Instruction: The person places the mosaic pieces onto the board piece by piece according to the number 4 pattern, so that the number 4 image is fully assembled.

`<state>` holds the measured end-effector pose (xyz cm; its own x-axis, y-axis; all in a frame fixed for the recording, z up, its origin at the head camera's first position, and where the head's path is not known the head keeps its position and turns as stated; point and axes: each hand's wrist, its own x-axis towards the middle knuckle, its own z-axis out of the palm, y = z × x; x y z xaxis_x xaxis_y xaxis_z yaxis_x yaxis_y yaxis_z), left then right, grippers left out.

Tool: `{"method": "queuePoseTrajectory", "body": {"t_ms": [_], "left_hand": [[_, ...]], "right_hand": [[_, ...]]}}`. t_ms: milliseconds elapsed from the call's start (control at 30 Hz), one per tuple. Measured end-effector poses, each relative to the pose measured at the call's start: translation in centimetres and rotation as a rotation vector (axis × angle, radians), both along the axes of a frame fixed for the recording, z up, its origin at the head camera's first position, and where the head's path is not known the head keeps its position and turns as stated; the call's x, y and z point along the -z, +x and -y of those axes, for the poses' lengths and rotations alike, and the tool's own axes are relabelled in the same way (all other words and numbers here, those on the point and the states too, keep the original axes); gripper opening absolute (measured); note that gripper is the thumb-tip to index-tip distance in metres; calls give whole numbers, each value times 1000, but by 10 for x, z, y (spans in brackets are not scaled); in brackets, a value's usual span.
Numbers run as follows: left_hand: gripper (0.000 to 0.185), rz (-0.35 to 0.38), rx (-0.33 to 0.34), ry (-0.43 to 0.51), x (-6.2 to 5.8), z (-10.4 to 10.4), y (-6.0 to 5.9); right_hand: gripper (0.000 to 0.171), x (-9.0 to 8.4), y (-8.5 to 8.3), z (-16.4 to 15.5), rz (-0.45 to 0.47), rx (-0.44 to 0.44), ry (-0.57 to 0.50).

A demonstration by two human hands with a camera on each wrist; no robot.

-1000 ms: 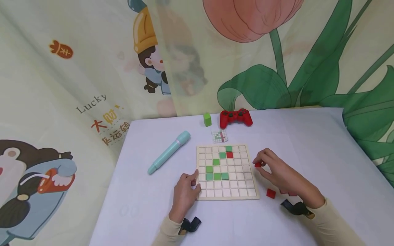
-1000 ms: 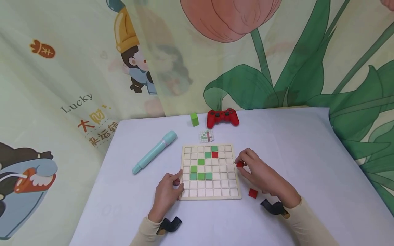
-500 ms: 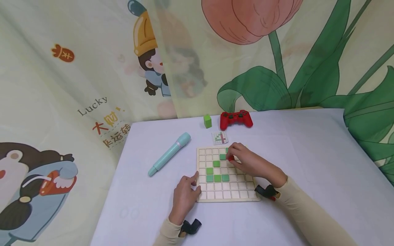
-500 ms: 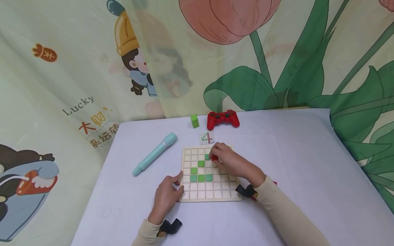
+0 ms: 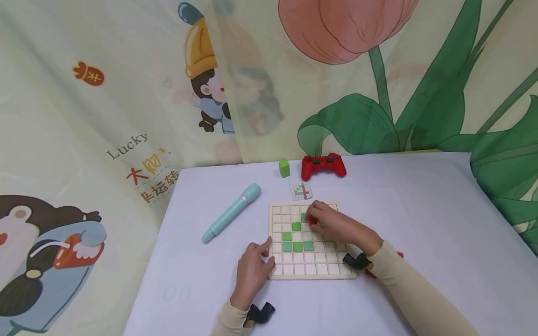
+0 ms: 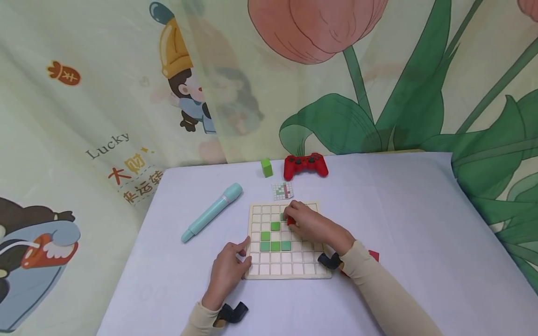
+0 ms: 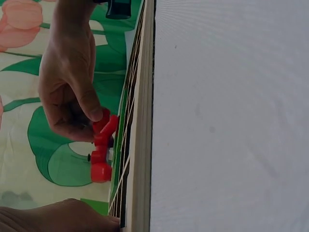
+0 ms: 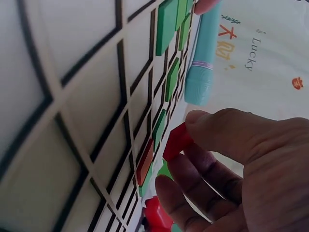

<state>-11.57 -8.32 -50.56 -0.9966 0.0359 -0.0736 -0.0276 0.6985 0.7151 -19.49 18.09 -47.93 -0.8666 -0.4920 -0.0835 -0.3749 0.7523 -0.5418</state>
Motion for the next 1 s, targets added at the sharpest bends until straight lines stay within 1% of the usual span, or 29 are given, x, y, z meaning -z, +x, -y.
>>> {"method": "queuePoseTrajectory", "body": {"t_ms": [133,267,500,700,867,933,1000], "left_hand": [[58,8,9,-4,1,2,3],[57,4,6,-6,1,3,5],[58,-19,9,0,-2,2,1],[58,-23,9,-13,-2,0,0],[57,-17,17,-6,-1,0,-1],[57,-17,16,-7,-1,0,-1],[56,-16,12,-6,-1,0,-1]], "right_hand": [[22,6,4,2,-7,-2,35],[17,9,5,4,-23,-16,33],[13,8,3,2,-78,-49,76],[12,8,6,-5,-133,-75,77],[14,7,7,-9,-192,-112,100],[17,5,8,-11,-189,-118,110],[22,2,11,-13,-166,-106,106]]}}
